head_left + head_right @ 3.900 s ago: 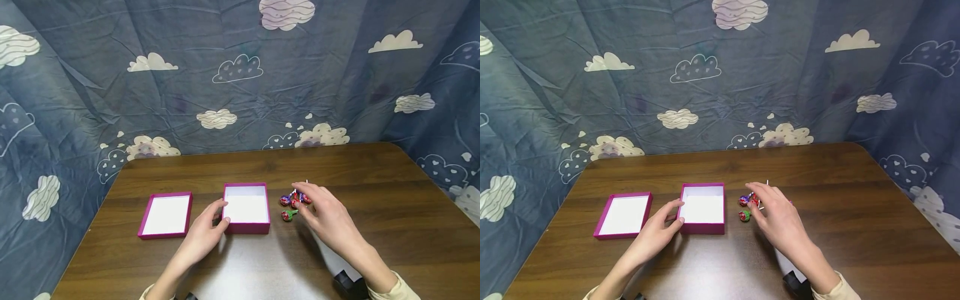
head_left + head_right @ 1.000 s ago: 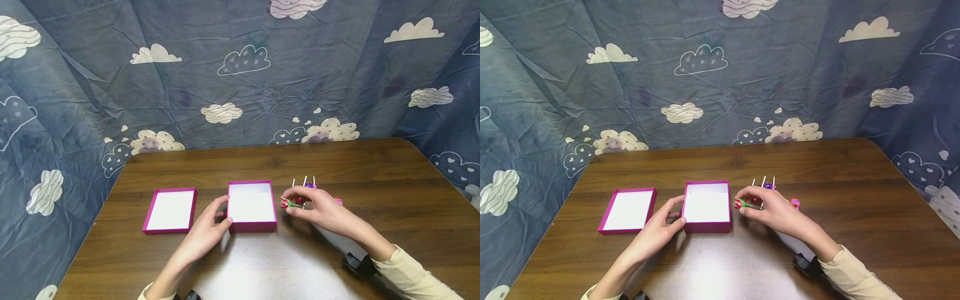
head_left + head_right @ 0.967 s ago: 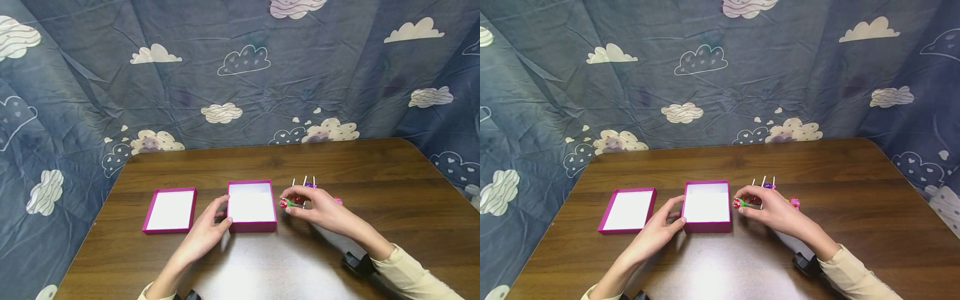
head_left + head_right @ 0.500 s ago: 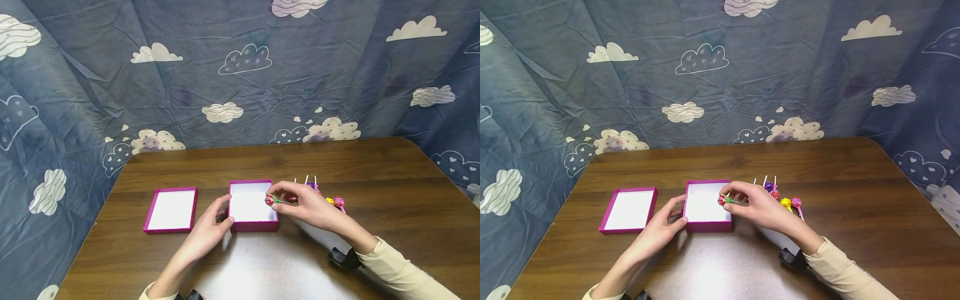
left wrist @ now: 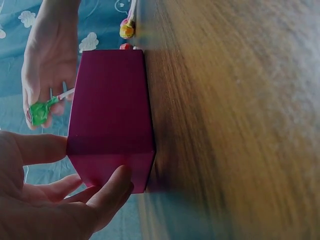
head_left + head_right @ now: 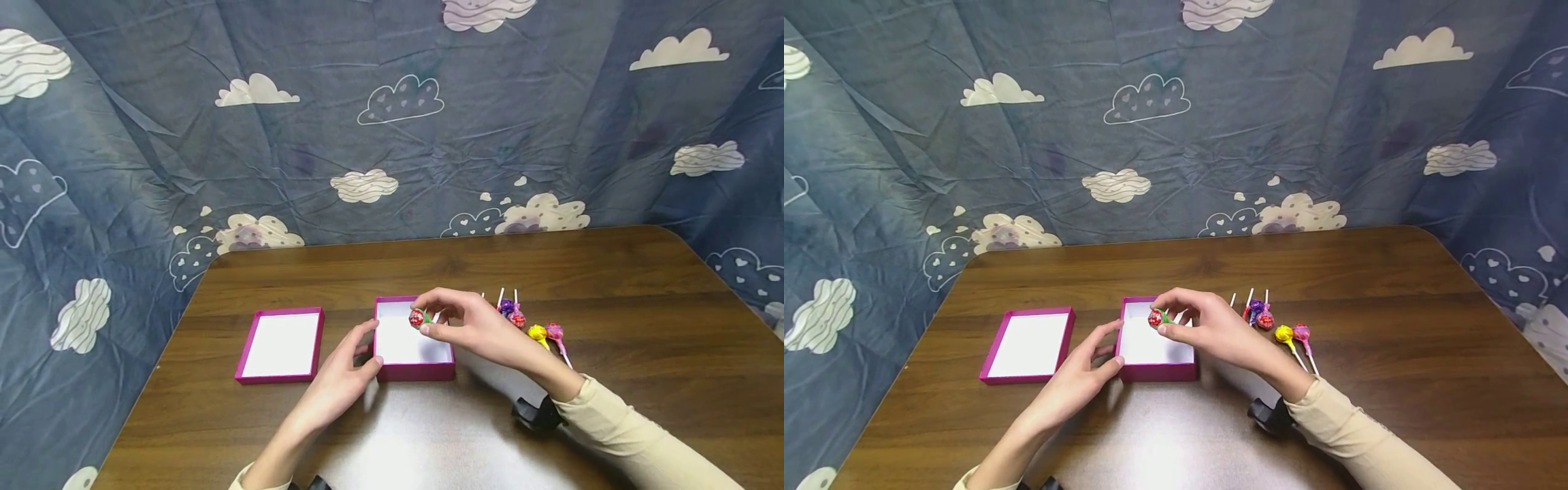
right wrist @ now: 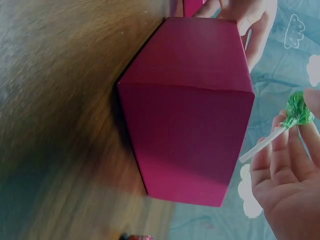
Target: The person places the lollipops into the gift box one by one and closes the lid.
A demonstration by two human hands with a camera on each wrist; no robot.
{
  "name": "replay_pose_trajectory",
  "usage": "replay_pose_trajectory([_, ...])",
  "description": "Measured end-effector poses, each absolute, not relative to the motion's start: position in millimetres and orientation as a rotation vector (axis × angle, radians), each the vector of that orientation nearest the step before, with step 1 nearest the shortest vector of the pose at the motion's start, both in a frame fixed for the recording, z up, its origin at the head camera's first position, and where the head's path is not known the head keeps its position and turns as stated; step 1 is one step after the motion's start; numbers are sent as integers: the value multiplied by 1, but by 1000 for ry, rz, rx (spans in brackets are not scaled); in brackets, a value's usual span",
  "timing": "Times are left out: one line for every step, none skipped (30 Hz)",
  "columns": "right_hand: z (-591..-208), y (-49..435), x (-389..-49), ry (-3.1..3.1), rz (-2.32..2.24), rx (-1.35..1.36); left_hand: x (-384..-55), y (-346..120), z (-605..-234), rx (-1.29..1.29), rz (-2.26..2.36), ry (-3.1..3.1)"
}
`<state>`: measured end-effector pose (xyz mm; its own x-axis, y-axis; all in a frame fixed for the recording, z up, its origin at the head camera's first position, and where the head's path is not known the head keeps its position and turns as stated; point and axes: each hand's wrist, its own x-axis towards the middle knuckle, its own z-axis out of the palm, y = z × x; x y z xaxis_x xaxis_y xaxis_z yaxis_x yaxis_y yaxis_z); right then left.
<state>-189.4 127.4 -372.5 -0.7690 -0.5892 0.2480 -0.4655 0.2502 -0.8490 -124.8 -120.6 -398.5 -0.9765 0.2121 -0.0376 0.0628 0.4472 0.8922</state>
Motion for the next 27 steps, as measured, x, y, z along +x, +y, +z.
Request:
replay_pose_trajectory([-373, 126, -190, 2382, -1562, -998, -125, -121, -398, 243, 1563, 2545])
replay_pose_trajectory([-373, 125, -191, 2376, -1574, -988, -124, -121, -398, 243, 1564, 2543])
replay_pose_trajectory([-374, 124, -192, 2371, -1583, -983, -124, -121, -398, 241, 1564, 2542])
replay_pose_trajectory([-375, 122, -193, 2366, -1593, -979, -124, -121, -398, 237, 1564, 2540])
replay_pose_trajectory([-376, 121, -194, 2361, -1603, -975, -124, -121, -397, 235, 1564, 2538])
replay_pose_trajectory([-378, 120, -195, 2362, -1608, -972, -124, -121, -397, 232, 1563, 2537])
replay_pose_trajectory([-379, 118, -197, 2361, -1616, -972, -124, -121, -397, 229, 1563, 2536])
replay_pose_trajectory([-380, 117, -198, 2361, -1622, -970, -123, -121, -397, 227, 1562, 2536])
replay_pose_trajectory([-382, 115, -199, 2365, -1623, -970, -123, -121, -397, 225, 1562, 2536])
replay_pose_trajectory([-383, 114, -201, 2370, -1623, -975, -123, -121, -397, 223, 1563, 2536])
replay_pose_trajectory([-384, 112, -203, 2373, -1619, -979, -123, -120, -397, 223, 1562, 2537])
replay_pose_trajectory([-385, 111, -204, 2375, -1613, -987, -123, -120, -397, 223, 1563, 2539])
replay_pose_trajectory([-386, 109, -206, 2372, -1608, -995, -123, -120, -398, 223, 1565, 2538])
replay_pose_trajectory([-387, 108, -207, 2370, -1599, -998, -123, -121, -398, 223, 1564, 2538])
replay_pose_trajectory([-387, 106, -208, 2366, -1590, -1001, -123, -121, -398, 223, 1566, 2538])
replay_pose_trajectory([-387, 104, -209, 2362, -1586, -1002, -123, -121, -398, 224, 1569, 2536])
replay_pose_trajectory([-387, 103, -209, 2361, -1579, -1000, -123, -121, -399, 227, 1571, 2534])
replay_pose_trajectory([-387, 101, -210, 2369, -1568, -998, -123, -121, -399, 230, 1572, 2533])
replay_pose_trajectory([-387, 100, -211, 2375, -1557, -999, -123, -120, -399, 227, 1571, 2532])
replay_pose_trajectory([-387, 99, -211, 2384, -1544, -998, -124, -120, -400, 225, 1569, 2531])
replay_pose_trajectory([-387, 98, -212, 2394, -1532, -1003, -124, -120, -400, 223, 1572, 2528])
replay_pose_trajectory([-387, 97, -213, 2405, -1517, -1008, -124, -120, -400, 222, 1573, 2524])
replay_pose_trajectory([-387, 96, -214, 2418, -1500, -1011, -124, -120, -400, 223, 1573, 2523])
replay_pose_trajectory([-386, 96, -214, 2429, -1486, -1011, -124, -120, -401, 223, 1574, 2522])
replay_pose_trajectory([-386, 95, -215, 2437, -1477, -1011, -124, -120, -401, 221, 1578, 2516])
replay_pose_trajectory([-386, 94, -216, 2446, -1469, -1007, -124, -120, -400, 227, 1586, 2513])
replay_pose_trajectory([-386, 93, -216, 2456, -1461, -1002, -124, -121, -400, 231, 1594, 2508])
